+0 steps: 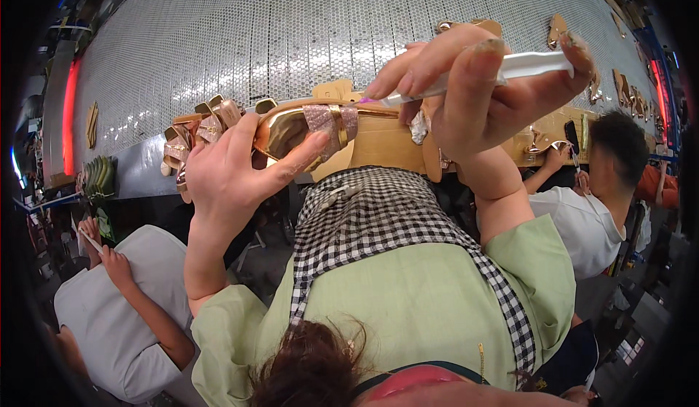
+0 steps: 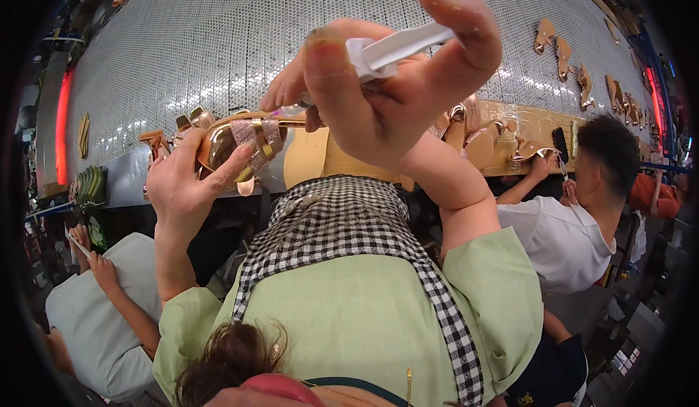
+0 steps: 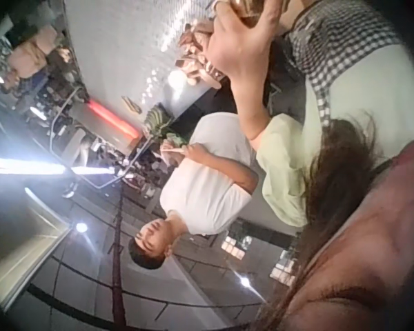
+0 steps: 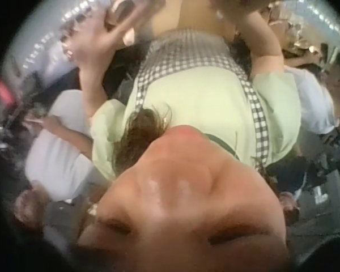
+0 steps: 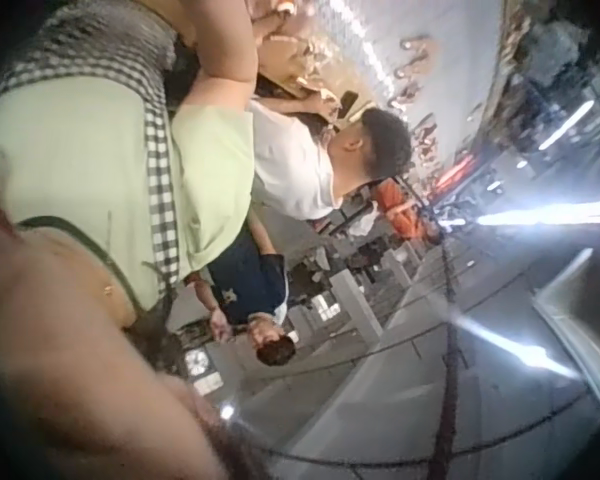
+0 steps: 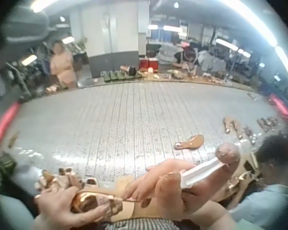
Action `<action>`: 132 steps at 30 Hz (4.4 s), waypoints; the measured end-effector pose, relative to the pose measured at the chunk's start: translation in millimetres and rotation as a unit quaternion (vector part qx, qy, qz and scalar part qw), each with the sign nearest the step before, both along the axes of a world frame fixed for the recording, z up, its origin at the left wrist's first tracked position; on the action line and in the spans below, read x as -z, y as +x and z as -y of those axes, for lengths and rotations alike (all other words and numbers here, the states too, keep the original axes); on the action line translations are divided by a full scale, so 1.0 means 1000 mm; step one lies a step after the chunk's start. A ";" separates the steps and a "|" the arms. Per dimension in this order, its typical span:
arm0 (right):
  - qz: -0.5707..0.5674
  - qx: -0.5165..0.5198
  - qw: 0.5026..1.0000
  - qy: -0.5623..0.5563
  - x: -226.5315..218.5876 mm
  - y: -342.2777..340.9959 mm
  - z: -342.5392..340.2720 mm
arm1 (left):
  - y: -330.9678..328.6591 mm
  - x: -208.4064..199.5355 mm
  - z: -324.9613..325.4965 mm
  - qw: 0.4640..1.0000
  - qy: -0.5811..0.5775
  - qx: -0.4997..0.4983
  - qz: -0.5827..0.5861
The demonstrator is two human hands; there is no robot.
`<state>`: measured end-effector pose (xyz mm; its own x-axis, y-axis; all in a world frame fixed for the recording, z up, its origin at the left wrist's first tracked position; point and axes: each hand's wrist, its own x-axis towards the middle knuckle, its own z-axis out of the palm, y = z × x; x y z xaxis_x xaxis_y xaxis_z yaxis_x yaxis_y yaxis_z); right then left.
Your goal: Applying adhesive to shoe components and assembling high-heeled sandals on a production line.
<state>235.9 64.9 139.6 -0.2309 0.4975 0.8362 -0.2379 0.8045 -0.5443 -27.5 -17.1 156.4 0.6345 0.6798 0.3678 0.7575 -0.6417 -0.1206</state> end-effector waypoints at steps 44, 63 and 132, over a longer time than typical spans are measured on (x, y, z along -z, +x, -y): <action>0.134 0.084 0.981 -0.116 0.017 0.013 0.024 | 0.008 0.034 0.008 1.000 -0.006 -0.018 -0.025; 0.067 0.016 0.992 -0.105 0.033 0.037 0.012 | 0.012 0.050 0.002 0.999 -0.017 -0.021 0.037; -0.064 0.191 0.942 -0.268 0.035 -0.039 0.011 | -0.145 0.339 0.026 0.384 -0.531 -0.432 0.619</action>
<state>196.4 53.8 104.8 0.1361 0.8823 0.4506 -0.0791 0.4631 -0.8828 -172.2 -43.0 -182.9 -0.2116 0.6236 -0.7526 -0.2022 0.7254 0.6579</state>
